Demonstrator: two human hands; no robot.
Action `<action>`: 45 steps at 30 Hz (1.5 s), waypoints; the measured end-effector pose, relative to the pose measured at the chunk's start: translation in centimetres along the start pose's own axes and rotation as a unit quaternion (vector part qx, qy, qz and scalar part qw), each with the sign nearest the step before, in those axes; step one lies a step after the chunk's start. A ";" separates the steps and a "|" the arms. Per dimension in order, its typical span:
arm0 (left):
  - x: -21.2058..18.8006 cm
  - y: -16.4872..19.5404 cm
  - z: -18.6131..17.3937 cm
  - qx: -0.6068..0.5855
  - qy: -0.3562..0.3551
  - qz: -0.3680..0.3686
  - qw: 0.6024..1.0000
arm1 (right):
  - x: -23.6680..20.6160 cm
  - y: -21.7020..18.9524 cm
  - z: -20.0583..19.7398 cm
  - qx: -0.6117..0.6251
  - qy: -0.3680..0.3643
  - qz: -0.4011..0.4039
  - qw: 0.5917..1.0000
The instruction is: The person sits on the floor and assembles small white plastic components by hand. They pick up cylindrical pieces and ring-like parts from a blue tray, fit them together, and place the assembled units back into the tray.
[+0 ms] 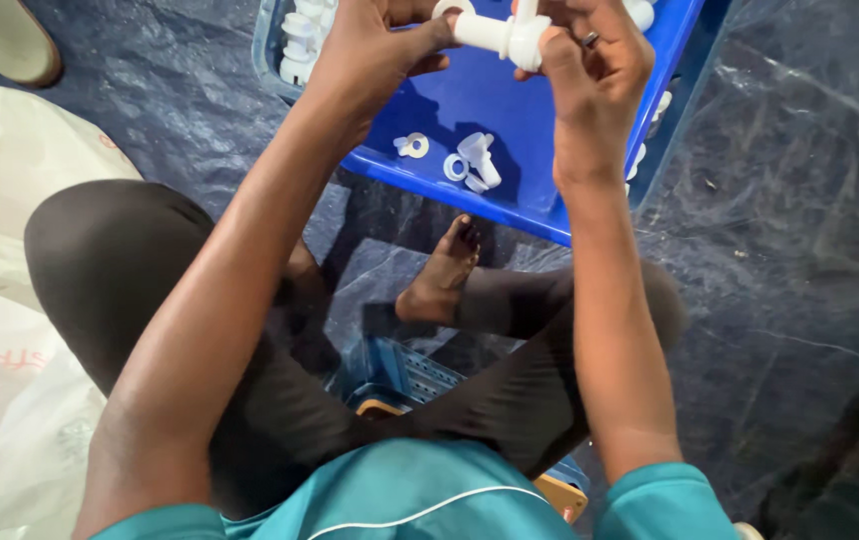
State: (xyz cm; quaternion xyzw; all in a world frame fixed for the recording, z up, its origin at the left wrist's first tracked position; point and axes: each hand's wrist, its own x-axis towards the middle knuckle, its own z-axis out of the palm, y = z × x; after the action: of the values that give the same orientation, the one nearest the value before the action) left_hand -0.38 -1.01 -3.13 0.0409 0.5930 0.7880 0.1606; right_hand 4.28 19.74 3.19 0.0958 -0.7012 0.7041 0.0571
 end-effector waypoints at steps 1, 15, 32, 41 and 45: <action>-0.3 0.5 0.1 -0.042 -0.009 -0.004 0.999 | -0.1 0.2 0.2 -0.034 0.001 -0.021 0.999; -2.8 2.2 -0.4 -0.104 0.019 0.054 0.993 | -0.9 -0.6 2.9 -0.140 -0.032 -0.119 0.983; -2.1 0.6 0.8 -0.008 0.148 0.130 0.980 | -1.4 0.0 3.8 -0.056 0.051 0.042 0.996; -1.5 0.5 0.4 -0.019 0.130 0.153 0.980 | -1.1 1.2 4.3 0.305 0.090 0.323 0.891; -1.2 1.3 0.3 -0.085 0.140 0.102 0.981 | -1.3 0.6 4.1 0.129 0.063 0.163 0.976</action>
State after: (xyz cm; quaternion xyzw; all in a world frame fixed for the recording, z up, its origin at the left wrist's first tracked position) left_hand 0.55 -1.42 -1.65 -0.0228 0.5331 0.8458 -0.0025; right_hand 5.63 15.67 2.27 -0.0582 -0.6058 0.7930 -0.0272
